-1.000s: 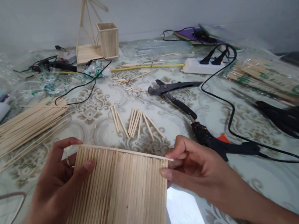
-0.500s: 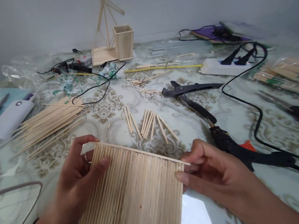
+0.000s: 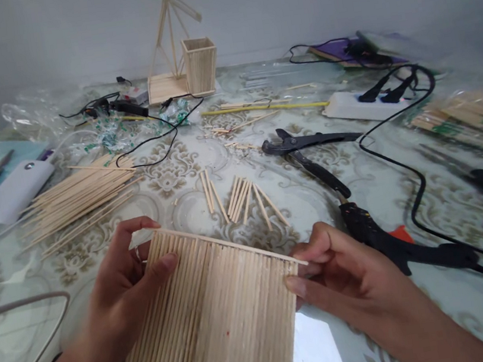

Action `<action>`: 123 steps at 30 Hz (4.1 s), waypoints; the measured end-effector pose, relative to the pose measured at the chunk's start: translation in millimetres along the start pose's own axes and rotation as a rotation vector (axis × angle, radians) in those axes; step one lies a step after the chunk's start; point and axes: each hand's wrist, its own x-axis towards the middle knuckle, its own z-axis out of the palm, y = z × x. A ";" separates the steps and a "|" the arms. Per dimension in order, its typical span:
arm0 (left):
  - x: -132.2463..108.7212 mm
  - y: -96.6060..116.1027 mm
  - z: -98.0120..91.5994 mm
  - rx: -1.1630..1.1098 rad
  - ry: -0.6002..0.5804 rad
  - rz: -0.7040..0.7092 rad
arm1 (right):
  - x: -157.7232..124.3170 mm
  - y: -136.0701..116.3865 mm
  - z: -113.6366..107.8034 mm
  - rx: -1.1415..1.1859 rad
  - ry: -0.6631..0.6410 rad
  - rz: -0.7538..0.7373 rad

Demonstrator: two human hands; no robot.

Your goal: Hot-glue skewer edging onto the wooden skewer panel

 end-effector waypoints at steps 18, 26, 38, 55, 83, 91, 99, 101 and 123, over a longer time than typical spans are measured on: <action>-2.2 2.8 0.2 0.027 0.013 -0.025 | -1.0 1.0 -1.8 -0.006 -0.006 -0.004; 0.4 3.5 -2.0 0.085 -0.013 -0.016 | -2.4 -3.4 -1.5 -0.012 -0.023 0.005; 1.3 0.5 -0.5 0.076 0.022 0.039 | -2.1 -2.7 -2.2 -0.007 -0.030 0.002; 2.0 0.6 -3.2 0.113 0.050 0.029 | 1.5 -14.7 -2.9 -0.162 -0.034 -0.022; -1.5 -0.2 -4.4 0.106 0.068 0.013 | 1.9 -10.3 -1.6 -0.050 -0.049 -0.011; -1.7 2.6 -0.4 0.092 0.073 -0.013 | 2.2 -12.4 -0.3 -0.016 -0.041 -0.002; -1.7 -1.4 -4.8 0.074 0.032 -0.012 | 1.1 -11.2 -0.9 -0.010 -0.040 -0.004; -0.8 -2.3 -4.5 0.062 0.031 -0.005 | 1.3 -10.1 -1.3 -0.032 -0.041 -0.011; -1.2 -1.4 -2.6 0.050 0.006 -0.018 | 1.6 -11.5 -1.8 -0.101 -0.041 -0.017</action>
